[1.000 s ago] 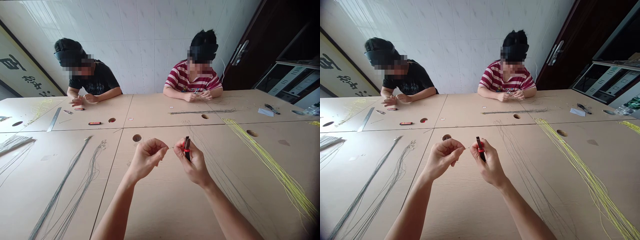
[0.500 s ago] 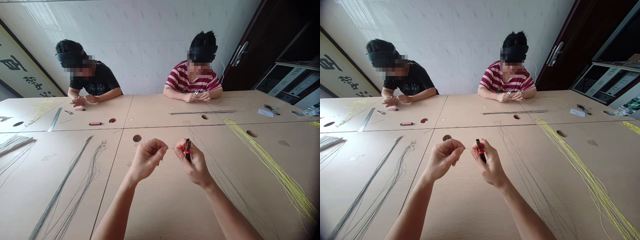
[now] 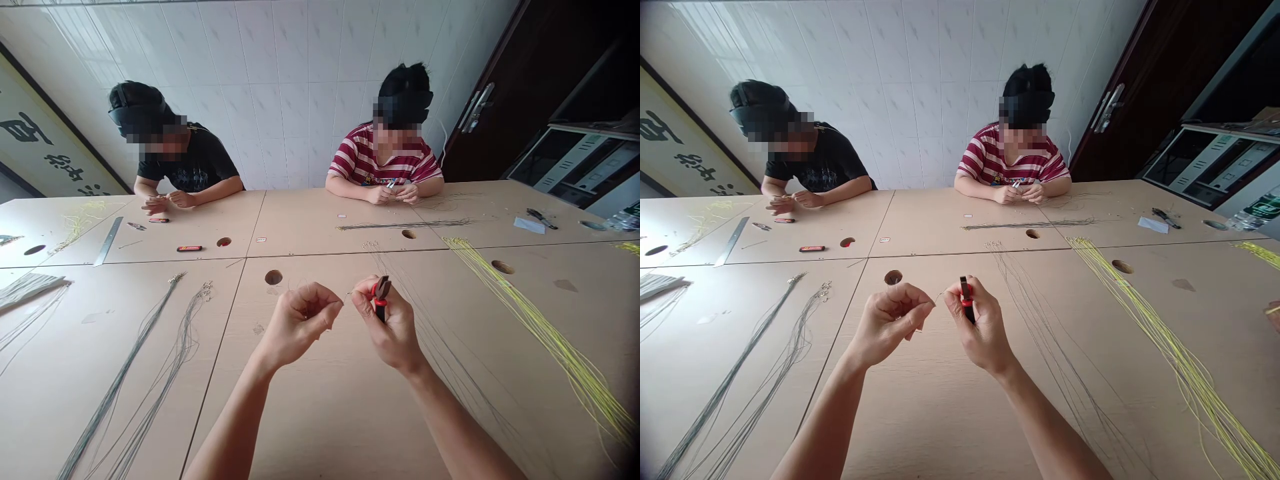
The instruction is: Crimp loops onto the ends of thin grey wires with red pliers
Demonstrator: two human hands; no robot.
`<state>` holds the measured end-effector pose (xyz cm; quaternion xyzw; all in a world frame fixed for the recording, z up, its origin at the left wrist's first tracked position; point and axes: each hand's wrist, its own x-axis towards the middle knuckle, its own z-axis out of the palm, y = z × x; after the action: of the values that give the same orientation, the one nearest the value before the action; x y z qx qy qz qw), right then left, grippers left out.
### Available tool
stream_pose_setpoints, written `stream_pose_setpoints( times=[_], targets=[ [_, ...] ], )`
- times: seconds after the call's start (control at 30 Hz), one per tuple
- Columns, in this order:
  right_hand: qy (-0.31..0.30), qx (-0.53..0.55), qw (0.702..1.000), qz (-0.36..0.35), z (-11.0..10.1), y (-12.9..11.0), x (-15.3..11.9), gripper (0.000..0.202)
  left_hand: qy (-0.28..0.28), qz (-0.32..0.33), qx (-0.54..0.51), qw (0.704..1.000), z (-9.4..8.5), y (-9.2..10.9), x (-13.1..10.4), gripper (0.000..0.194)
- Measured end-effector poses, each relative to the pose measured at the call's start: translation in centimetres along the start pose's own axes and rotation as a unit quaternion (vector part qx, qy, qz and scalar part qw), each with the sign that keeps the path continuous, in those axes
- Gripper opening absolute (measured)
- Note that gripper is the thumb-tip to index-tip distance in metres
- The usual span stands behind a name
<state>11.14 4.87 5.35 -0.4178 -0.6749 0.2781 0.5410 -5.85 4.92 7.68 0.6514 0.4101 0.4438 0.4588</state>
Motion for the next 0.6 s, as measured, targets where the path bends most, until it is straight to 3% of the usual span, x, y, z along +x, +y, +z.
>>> stream_pose_setpoints(
  times=[0.23, 0.47, 0.6],
  targets=[
    [-0.007, 0.035, 0.999, 0.015, -0.15, -0.24, -0.03, 0.022, -0.022, -0.008, 0.018, 1.000, 0.27, -0.69, 0.20, 0.012],
    [-0.032, 0.090, 0.995, 0.037, -0.35, -0.30, 0.06, 0.024, 0.031, -0.003, 0.020, 0.999, 0.03, -0.87, 0.32, 0.014],
    [-0.021, 0.084, 0.996, 0.029, -0.34, -0.43, -0.01, 0.022, 0.027, -0.003, -0.018, 0.999, -0.12, -0.62, 0.32, 0.010]
  ],
)
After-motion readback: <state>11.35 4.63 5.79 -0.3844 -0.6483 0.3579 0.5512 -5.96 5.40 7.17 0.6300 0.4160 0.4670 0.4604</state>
